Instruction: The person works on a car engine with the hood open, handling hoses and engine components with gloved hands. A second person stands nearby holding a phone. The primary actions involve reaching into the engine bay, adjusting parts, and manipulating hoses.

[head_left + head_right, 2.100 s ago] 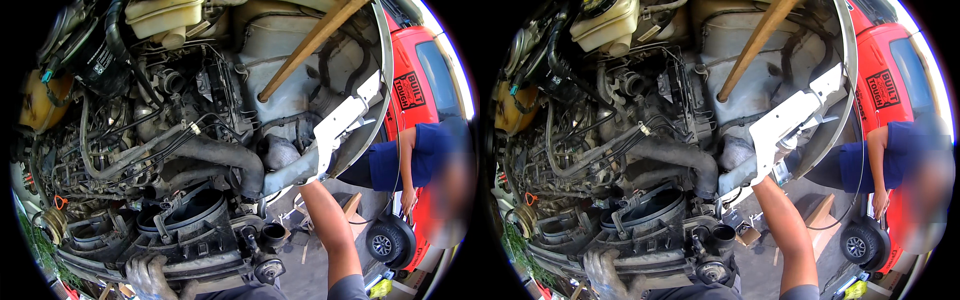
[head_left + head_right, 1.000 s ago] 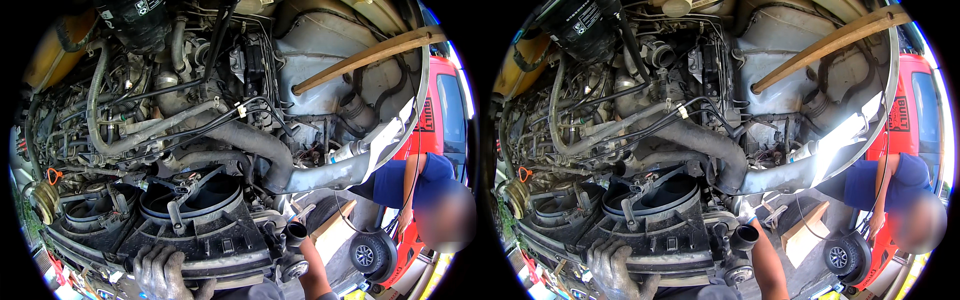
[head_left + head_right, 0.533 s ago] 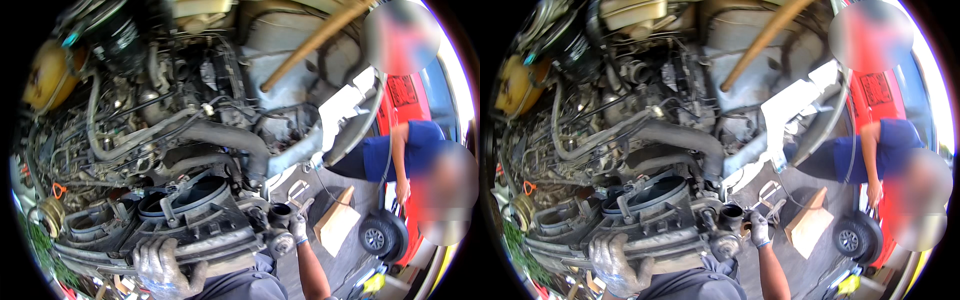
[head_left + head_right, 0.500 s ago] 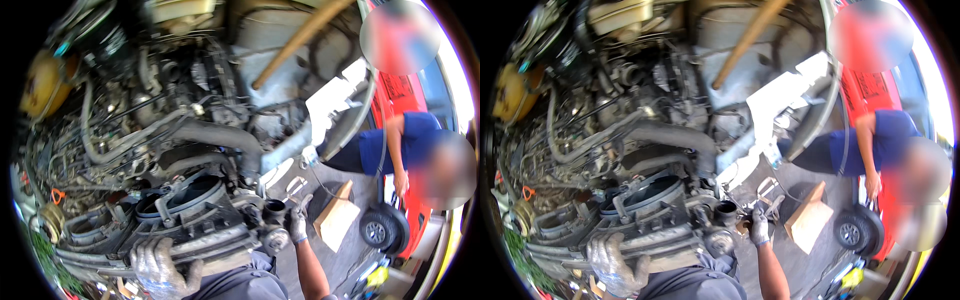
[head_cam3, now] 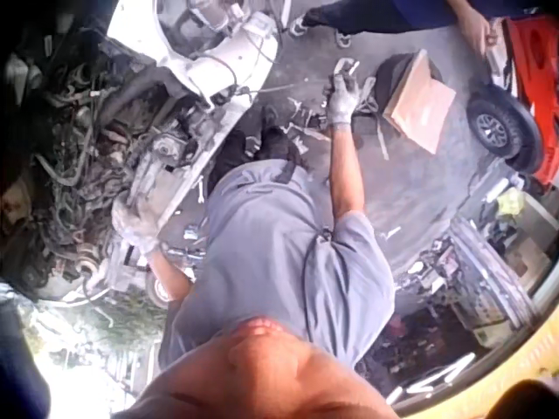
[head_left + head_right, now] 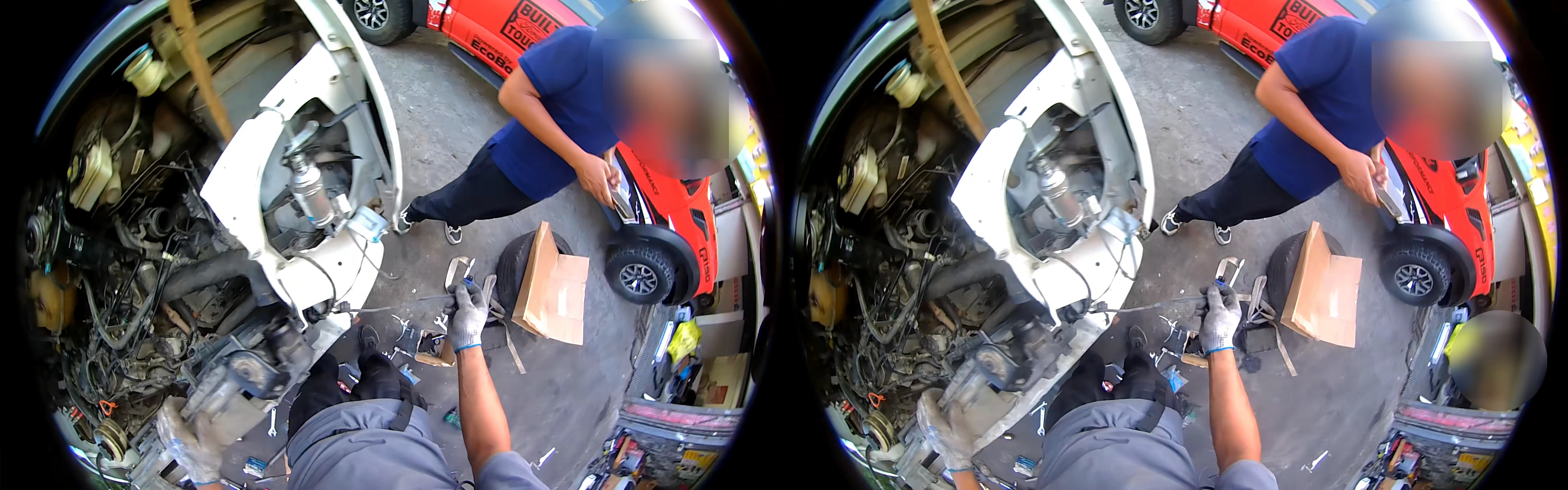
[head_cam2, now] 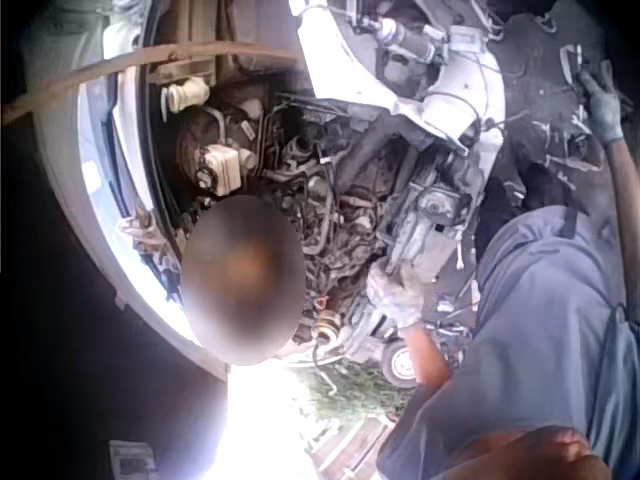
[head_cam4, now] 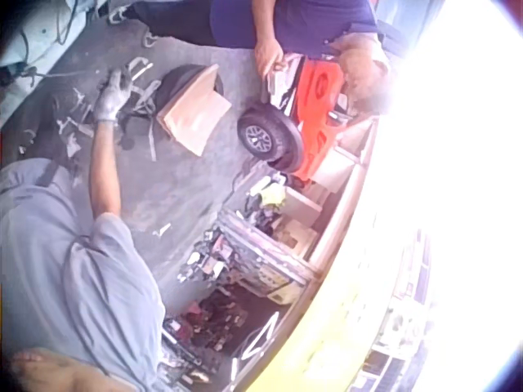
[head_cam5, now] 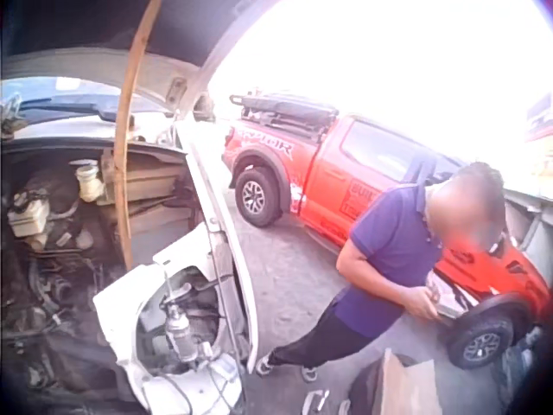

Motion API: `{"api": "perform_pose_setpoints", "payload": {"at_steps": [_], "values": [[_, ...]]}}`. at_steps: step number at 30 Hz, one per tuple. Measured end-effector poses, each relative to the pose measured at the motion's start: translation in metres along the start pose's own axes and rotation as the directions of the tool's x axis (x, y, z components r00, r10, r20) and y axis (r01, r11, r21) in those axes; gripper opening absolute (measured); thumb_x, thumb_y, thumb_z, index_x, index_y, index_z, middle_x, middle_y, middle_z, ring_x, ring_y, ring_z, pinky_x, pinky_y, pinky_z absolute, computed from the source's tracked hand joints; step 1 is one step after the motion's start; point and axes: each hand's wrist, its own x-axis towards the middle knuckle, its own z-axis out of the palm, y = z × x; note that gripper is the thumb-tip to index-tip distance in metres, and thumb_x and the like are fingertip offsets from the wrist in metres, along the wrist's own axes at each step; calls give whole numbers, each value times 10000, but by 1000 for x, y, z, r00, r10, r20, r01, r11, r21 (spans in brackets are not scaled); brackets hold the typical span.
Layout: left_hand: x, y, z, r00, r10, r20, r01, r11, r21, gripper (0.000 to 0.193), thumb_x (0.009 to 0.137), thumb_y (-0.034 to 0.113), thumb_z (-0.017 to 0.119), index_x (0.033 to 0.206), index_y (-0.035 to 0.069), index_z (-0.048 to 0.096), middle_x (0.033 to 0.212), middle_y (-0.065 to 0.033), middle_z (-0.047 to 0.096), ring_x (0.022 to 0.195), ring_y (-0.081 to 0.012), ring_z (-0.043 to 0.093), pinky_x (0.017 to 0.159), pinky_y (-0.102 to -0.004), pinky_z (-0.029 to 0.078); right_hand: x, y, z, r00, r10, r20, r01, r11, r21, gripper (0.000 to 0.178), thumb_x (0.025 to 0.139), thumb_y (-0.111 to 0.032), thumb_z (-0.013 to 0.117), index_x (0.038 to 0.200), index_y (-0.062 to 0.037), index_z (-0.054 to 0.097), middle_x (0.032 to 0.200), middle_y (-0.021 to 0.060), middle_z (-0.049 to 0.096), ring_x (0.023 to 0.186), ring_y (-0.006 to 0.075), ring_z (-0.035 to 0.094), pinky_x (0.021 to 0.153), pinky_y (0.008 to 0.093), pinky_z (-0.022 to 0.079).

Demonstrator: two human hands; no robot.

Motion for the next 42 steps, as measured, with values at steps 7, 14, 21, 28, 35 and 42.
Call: {"api": "perform_pose_setpoints", "payload": {"at_steps": [7, 14, 21, 28, 35, 42], "values": [[5, -13, 6, 995, -97, -11, 97, 994, 52, 413, 1010, 207, 720, 1313, -70, 683, 1249, -281, 712, 1215, -489, 649, 1101, -568, 487, -15, -36, -3, 963, -24, 270, 25, 1000, 1, 234, 1131, -13, 688, 1364, -1, 676, 1148, 165, 825, 826, 186, 776, 724, 336, 652], [9, -10, 6, 994, -88, -70, 91, 995, 42, 342, 1012, 183, 690, 1267, -43, 722, 1162, -246, 762, 1103, -415, 720, 1020, -508, 550, 34, 11, -24, 936, 128, 328, -87, 987, -135, 265, 1140, -46, 676, 1403, -16, 665, 1198, 153, 819, 832, 177, 767, 739, 335, 658], [15, 1, 8, 992, -97, -84, 97, 995, -3, 318, 979, 195, 679, 1199, -28, 730, 1071, -225, 767, 1014, -410, 723, 974, -498, 558, 86, 150, -52, 845, 516, 137, -521, 854, -6, 197, 1160, -68, 633, 1353, -49, 661, 1086, 130, 786, 675, 201, 723, 579, 370, 626], [15, 11, 1, 984, -176, 20, 177, 984, -29, 341, 1023, 230, 657, 1193, -51, 748, 1088, -202, 786, 1023, -324, 736, 987, -446, 558, 81, 188, -69, 806, 586, 82, -591, 793, 149, 167, 1099, 12, 630, 1237, -68, 678, 1023, 136, 765, 723, 233, 711, 618, 399, 636], [23, 10, 8, 986, -168, -17, 167, 984, -57, 272, 988, 185, 685, 1154, -18, 755, 1068, -225, 787, 1027, -394, 747, 974, -485, 565, 122, 224, -113, 876, 475, -87, -450, 868, 211, 153, 1026, 35, 612, 1125, -46, 696, 996, 137, 735, 795, 269, 712, 700, 408, 621], [17, 2, 0, 988, -153, -30, 152, 988, -13, 294, 984, 225, 699, 1147, -11, 764, 1059, -228, 796, 1017, -410, 759, 966, -485, 574, -4, 128, 1, 868, -286, 405, 494, 429, -756, 392, 1021, -163, 717, 1390, -30, 723, 1316, 253, 751, 1152, 417, 771, 1063, 521, 603]]}}
